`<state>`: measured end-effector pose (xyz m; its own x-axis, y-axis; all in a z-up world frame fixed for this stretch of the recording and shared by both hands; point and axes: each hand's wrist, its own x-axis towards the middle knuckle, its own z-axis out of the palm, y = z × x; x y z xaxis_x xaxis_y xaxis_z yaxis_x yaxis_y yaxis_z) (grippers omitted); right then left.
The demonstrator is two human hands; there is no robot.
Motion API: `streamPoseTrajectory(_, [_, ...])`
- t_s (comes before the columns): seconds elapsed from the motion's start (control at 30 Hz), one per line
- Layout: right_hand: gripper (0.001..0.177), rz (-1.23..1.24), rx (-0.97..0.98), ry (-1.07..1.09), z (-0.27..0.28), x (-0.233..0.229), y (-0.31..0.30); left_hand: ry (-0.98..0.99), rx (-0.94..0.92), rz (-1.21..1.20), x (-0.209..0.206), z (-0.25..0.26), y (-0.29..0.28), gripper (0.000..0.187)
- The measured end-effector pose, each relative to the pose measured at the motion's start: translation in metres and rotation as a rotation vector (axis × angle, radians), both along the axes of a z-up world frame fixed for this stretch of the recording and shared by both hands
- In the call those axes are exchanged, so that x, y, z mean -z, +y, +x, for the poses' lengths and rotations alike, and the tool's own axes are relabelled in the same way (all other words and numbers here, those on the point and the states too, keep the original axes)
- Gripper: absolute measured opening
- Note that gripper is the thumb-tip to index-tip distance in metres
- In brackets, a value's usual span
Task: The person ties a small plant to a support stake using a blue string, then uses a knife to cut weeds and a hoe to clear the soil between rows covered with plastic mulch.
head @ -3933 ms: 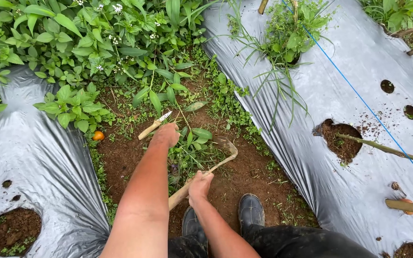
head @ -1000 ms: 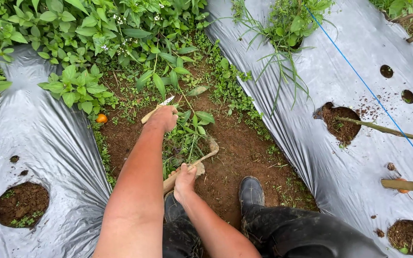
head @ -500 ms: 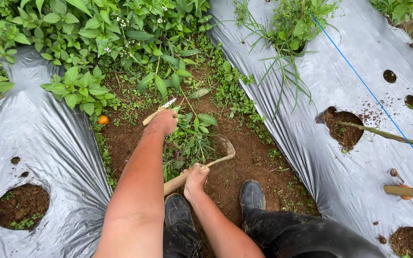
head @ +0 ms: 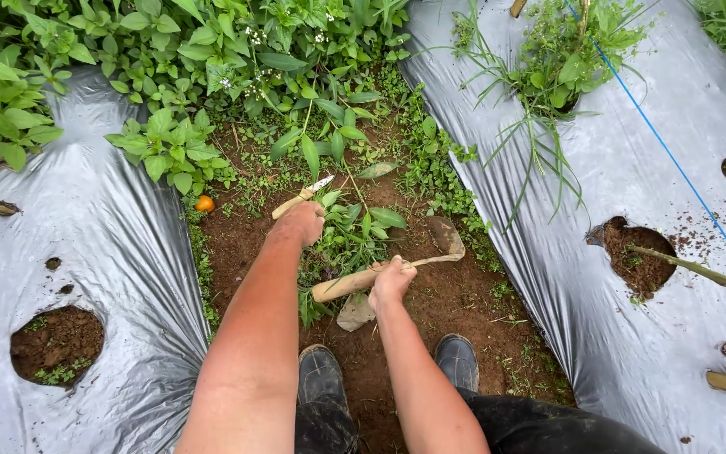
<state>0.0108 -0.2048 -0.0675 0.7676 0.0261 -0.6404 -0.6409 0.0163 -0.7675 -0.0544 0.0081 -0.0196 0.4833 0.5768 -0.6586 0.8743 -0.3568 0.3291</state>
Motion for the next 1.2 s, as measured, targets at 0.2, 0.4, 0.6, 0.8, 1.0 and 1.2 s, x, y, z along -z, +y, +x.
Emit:
streamPoseTrajectory(0.2, [0.016,0.043,-0.518,0.195,-0.078,-0.016,0.011,-0.022,-0.038,-0.021,-0.031,0.005,-0.010,0.038])
streamPoseTrajectory(0.4, [0.017,-0.008,-0.400,0.079,-0.055,-0.032,0.006,-0.058,-0.052,-0.018,0.007,0.002,0.001,0.037])
streamPoseTrajectory(0.6, [0.018,0.057,-0.061,0.045,0.002,0.008,0.021,-0.085,-0.110,-0.036,-0.007,-0.016,0.000,0.039])
streamPoseTrajectory(0.8, [0.013,-0.016,-0.738,0.115,-0.073,-0.038,0.012,-0.056,-0.099,-0.037,-0.004,-0.020,0.002,0.037])
streamPoseTrajectory(1.0, [0.012,-0.111,-0.750,0.028,-0.048,-0.015,0.011,-0.102,-0.158,-0.035,-0.017,-0.021,0.006,0.038])
streamPoseTrajectory(1.2, [0.019,-0.008,-0.431,-0.004,-0.003,-0.006,0.039,-0.023,-0.122,-0.008,-0.007,-0.053,0.019,0.037])
